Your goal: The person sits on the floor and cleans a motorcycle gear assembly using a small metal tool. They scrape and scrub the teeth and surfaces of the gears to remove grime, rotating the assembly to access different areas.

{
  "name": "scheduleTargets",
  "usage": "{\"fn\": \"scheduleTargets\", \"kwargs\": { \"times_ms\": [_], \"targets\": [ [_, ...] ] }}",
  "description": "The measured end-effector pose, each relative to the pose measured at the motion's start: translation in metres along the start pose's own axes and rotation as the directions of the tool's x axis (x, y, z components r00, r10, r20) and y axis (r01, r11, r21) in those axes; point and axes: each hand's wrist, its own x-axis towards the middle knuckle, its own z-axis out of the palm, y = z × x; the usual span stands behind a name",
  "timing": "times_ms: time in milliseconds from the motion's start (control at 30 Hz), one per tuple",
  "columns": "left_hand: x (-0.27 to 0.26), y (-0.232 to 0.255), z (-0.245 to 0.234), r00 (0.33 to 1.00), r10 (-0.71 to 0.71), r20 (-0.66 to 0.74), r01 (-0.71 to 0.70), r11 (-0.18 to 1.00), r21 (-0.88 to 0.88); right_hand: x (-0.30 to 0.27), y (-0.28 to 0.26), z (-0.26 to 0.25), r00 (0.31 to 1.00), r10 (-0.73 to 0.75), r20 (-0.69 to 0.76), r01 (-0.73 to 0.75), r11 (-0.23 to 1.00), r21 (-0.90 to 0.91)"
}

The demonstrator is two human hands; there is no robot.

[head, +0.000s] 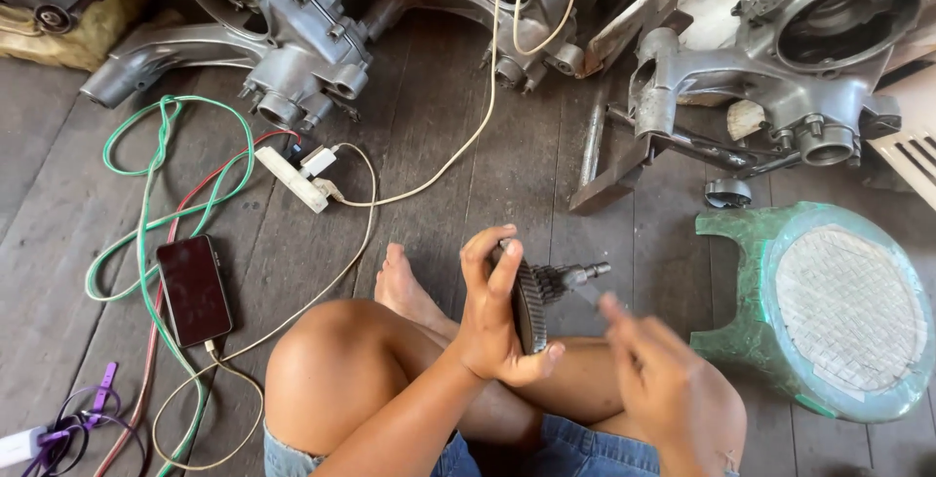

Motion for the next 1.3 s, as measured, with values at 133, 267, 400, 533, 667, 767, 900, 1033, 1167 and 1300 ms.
{"fn": "scheduleTargets", "kwargs": {
  "times_ms": [133, 267, 400, 533, 667, 767, 900, 1033, 1167, 1300],
  "targets": [
    [0.002, 0.003, 0.001, 0.985, -0.170, 0.023, 0.172, 0.979, -0.105, -0.018, 0.016, 0.027, 0.968, 0.030, -0.249, 0.011, 0.986, 0.164],
    [-0.008, -0.013, 0.014, 0.864, -0.504, 0.014, 0.447, 0.753, -0.483, -0.013, 0.002, 0.053, 0.985, -0.132, -0.109, 0.156, 0.954, 0.254],
    [-0.020, -0.039, 0.023, 0.462, -0.875, 0.146, 0.470, 0.102, -0.877, 0.002, 0.002, 0.069, 0.977, -0.093, -0.190, 0.131, 0.971, 0.199],
    [-0.001, -0.030, 0.015, 0.154, -0.959, 0.236, 0.415, -0.154, -0.897, 0.008, -0.004, 0.082, 0.991, -0.123, -0.061, 0.135, 0.954, 0.267],
    [0.001, -0.033, 0.014, 0.098, -0.968, 0.230, 0.477, -0.157, -0.865, 0.015, 0.000, 0.078, 0.993, 0.020, -0.112, 0.010, 0.966, 0.257],
    [0.002, -0.034, 0.012, 0.126, -0.969, 0.211, 0.443, -0.135, -0.886, -0.001, -0.002, 0.086, 0.995, -0.075, -0.071, 0.093, 0.950, 0.298],
    [0.005, -0.038, 0.005, 0.179, -0.935, 0.306, 0.348, -0.231, -0.909, -0.006, 0.034, 0.099, 1.000, -0.014, 0.001, 0.013, 0.958, 0.286],
    [0.009, -0.040, 0.000, 0.194, -0.923, 0.333, 0.368, -0.246, -0.897, 0.006, 0.003, 0.073, 0.992, -0.097, -0.074, 0.118, 0.924, 0.364],
    [0.002, -0.042, -0.003, 0.256, -0.861, 0.440, 0.303, -0.361, -0.882, 0.013, 0.025, 0.088, 0.995, -0.096, 0.016, 0.083, 0.923, 0.375],
    [0.006, -0.035, -0.005, 0.388, -0.758, 0.524, 0.351, -0.404, -0.844, 0.013, 0.024, 0.072, 0.991, -0.134, 0.001, 0.123, 0.909, 0.398]
  ]
}}
